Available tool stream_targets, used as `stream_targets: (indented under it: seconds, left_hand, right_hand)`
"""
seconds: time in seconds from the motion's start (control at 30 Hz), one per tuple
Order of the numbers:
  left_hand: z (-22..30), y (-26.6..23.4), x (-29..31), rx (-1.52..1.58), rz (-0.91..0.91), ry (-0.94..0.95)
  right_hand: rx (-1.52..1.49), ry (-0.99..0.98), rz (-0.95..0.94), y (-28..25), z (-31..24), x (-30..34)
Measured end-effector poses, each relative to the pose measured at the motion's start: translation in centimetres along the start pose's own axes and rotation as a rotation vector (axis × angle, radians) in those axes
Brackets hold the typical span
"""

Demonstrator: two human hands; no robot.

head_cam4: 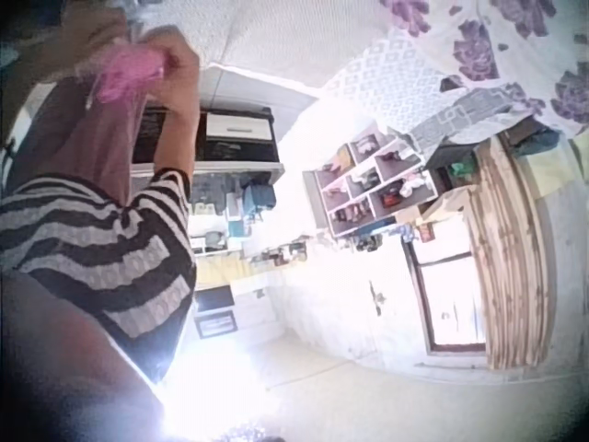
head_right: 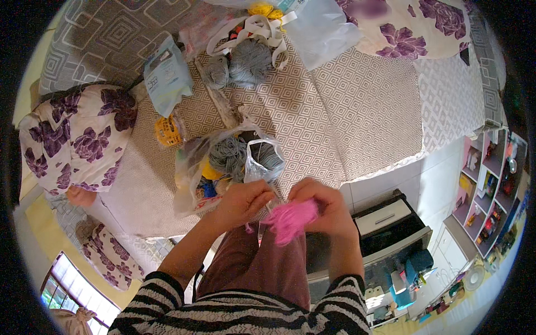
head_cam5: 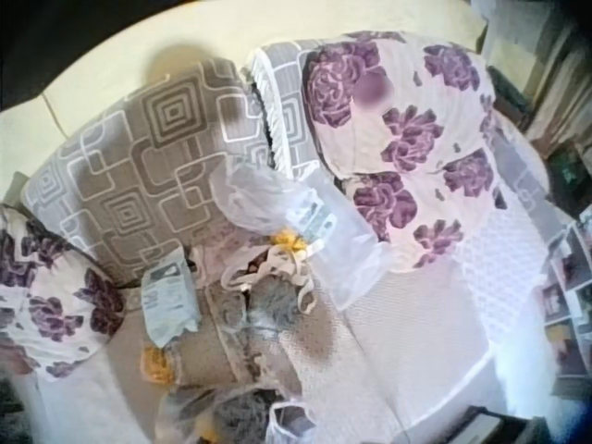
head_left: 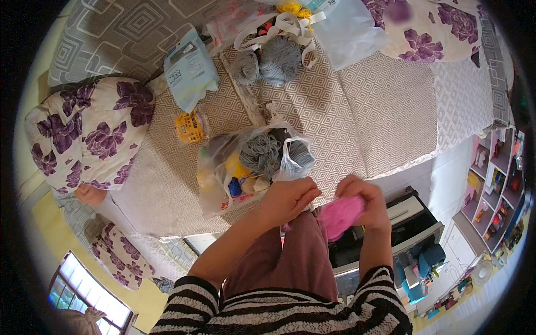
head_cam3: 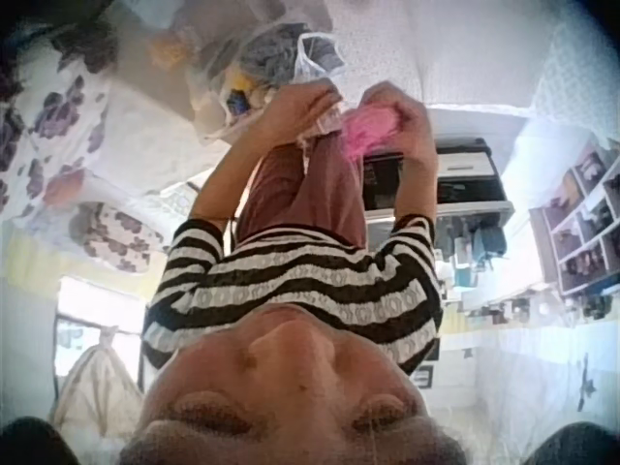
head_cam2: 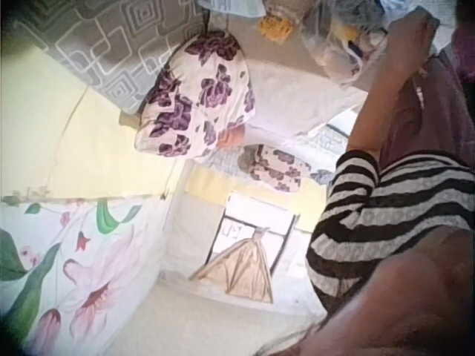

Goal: The person sorts various packaged craft and household supplies on a bed, placing items into plastic bags and then storing the bags on a shelf.

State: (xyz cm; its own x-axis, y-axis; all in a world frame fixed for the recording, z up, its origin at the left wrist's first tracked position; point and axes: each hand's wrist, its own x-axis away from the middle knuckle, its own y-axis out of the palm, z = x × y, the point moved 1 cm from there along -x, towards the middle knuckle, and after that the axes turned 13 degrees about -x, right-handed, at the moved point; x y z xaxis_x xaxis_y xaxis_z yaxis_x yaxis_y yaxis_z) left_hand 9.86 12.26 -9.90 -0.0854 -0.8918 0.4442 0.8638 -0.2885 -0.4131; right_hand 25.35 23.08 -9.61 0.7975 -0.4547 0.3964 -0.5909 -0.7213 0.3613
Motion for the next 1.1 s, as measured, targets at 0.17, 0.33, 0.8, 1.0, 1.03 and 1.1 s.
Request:
stream_targets:
  seconds: [0.17, 0.33, 0.8, 1.0, 1.03, 1.1]
  left_hand:
    - [0.3, 0.6, 1.2, -0.074, 0.052, 0.110]
    - [-1.9, -0.5, 1.9, -0.064, 0.201, -0.010]
    - [-2.5, -3.9, 7.1, -0.320, 0.185, -0.082]
    - [-5.3, -7.2, 11.0, -0.540, 0.787, -0.217]
    - [-7.0, -6.9, 12.1, -0.495, 0.604, -0.282]
    - [-8.3, -6.5, 13.2, -0.449, 0.424, -0.349]
  right_hand:
    - [0.522, 0.199, 0.203, 1.4, 0.4, -2.0]
    - [-0.025, 0.106, -0.154, 3.1, 1.7, -2.2]
    - [0.097, 0.284, -0.375, 7.8, 3.9, -3.5]
    - [-0.208, 0.240, -0.091, 11.3, 8.6, -6.4]
    - [-0.207, 0.234, -0.094, 11.8, 9.2, -6.8]
    - [-0.332, 0.258, -0.054, 13.1, 10.1, -7.7]
